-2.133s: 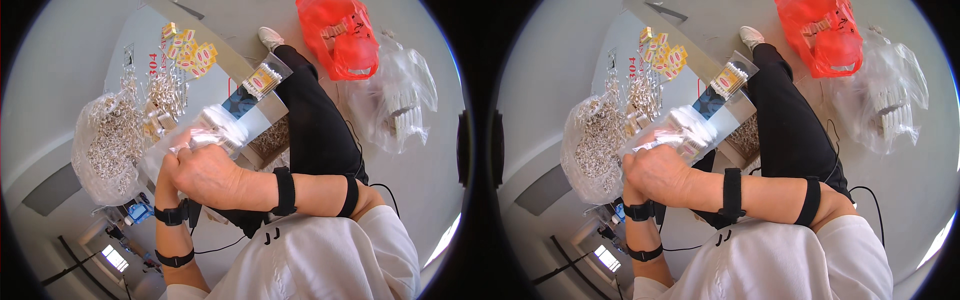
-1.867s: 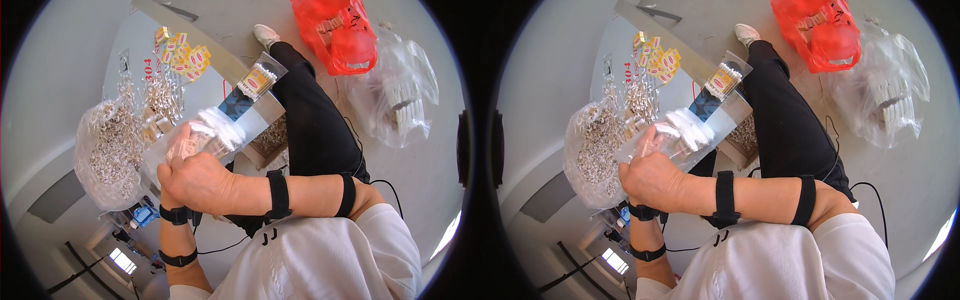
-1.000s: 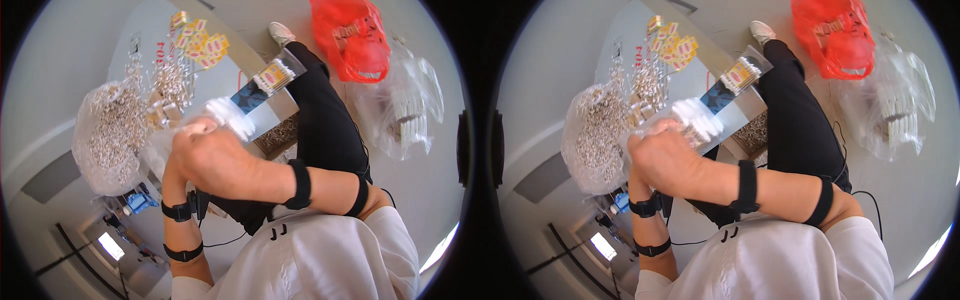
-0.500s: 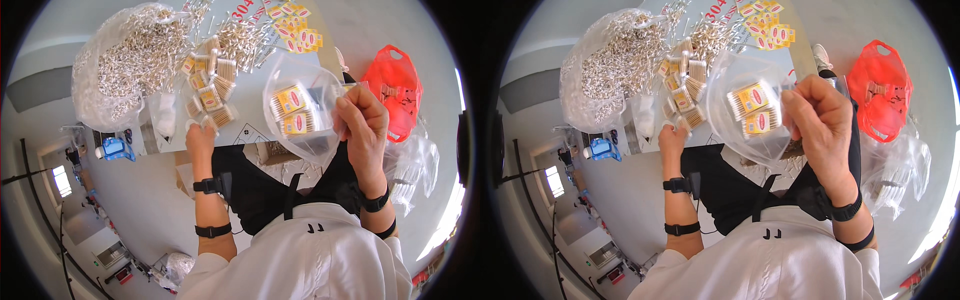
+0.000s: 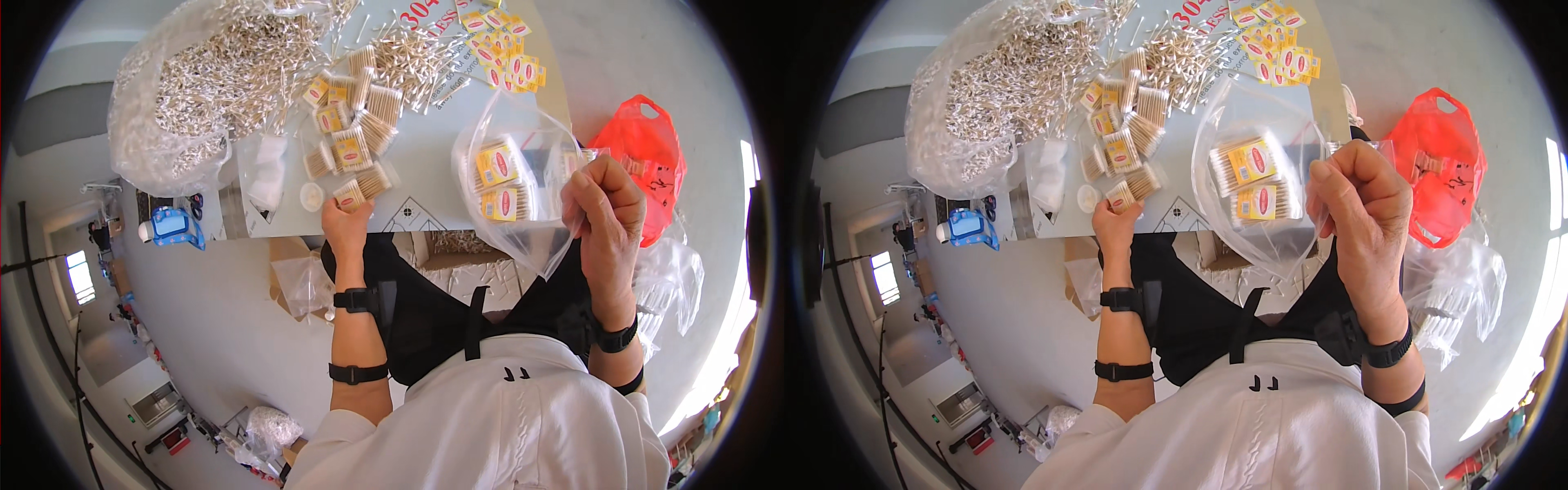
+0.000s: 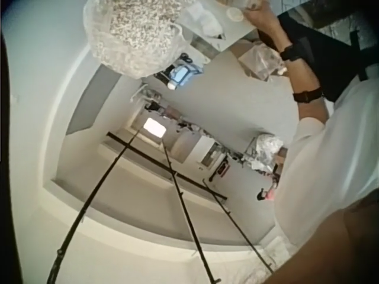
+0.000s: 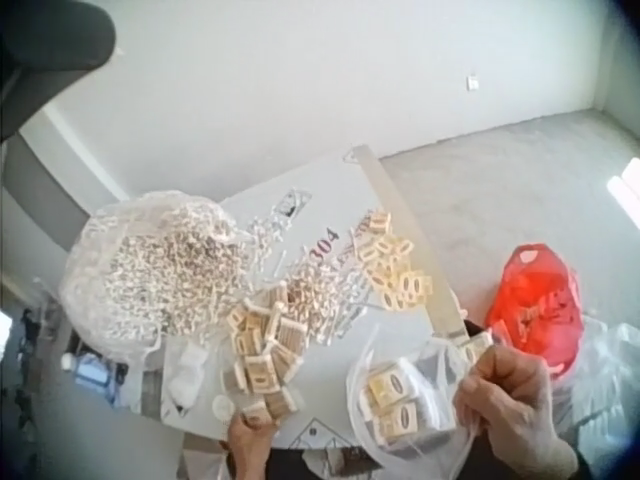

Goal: The recorder is packaging bundles of cotton swabs into small plastic bags and applying labels.

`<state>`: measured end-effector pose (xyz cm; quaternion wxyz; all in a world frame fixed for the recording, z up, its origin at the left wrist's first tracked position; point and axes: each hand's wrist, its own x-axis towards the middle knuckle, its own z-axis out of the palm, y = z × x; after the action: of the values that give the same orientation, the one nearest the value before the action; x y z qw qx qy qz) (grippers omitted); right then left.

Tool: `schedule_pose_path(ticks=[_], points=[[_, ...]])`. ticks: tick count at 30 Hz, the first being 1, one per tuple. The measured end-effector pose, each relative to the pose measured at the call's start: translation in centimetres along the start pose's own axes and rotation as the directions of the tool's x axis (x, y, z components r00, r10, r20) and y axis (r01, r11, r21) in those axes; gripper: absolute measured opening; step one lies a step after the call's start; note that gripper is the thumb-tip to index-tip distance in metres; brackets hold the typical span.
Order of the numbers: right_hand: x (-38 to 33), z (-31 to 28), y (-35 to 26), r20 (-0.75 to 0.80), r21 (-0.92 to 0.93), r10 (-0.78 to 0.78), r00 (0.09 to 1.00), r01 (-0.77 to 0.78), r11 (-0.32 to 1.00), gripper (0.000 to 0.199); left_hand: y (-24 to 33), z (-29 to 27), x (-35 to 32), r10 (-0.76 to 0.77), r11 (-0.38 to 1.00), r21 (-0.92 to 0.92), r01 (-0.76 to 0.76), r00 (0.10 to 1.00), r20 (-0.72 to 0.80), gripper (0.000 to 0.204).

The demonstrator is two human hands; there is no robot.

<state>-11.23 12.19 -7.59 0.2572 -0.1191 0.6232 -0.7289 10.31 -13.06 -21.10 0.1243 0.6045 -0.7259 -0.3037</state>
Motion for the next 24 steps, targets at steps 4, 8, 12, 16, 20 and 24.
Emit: schedule_pose_path(ticks=[4,8,12,16,20,24], points=[[-0.1,-0.2,0.2,0.003,-0.002,0.003,1.000,-0.003,1.000,0.018,1.3,0.7,0.2,0.118,0.985,-0.106,-0.139,0.976,-0.180,0.046],[-0.2,-0.3,-0.1,-0.003,-0.003,0.011,1.000,-0.011,1.000,0.018,3.9,1.3,2.5,0.343,0.937,-0.006,-0.350,0.921,-0.185,0.048],[-0.3,-0.4,-0.3,0.016,-0.026,0.022,1.000,-0.022,0.999,0.018,5.4,1.7,4.6,0.397,0.911,0.184,-0.369,0.904,-0.156,0.046],[-0.3,-0.6,-0.3,0.038,-0.050,0.024,0.999,-0.022,0.998,0.018,5.9,1.6,5.4,0.167,0.986,0.034,-0.166,0.986,-0.024,0.046],[-0.2,-0.4,-0.3,0.041,-0.050,0.017,0.999,-0.015,0.999,0.018,6.0,2.0,5.5,0.147,0.988,0.039,-0.146,0.989,-0.012,0.047],[-0.3,-0.4,-0.4,0.038,-0.065,0.014,0.999,-0.011,0.998,0.018,6.3,2.4,4.7,0.208,0.973,0.120,-0.196,0.973,-0.100,0.042]])
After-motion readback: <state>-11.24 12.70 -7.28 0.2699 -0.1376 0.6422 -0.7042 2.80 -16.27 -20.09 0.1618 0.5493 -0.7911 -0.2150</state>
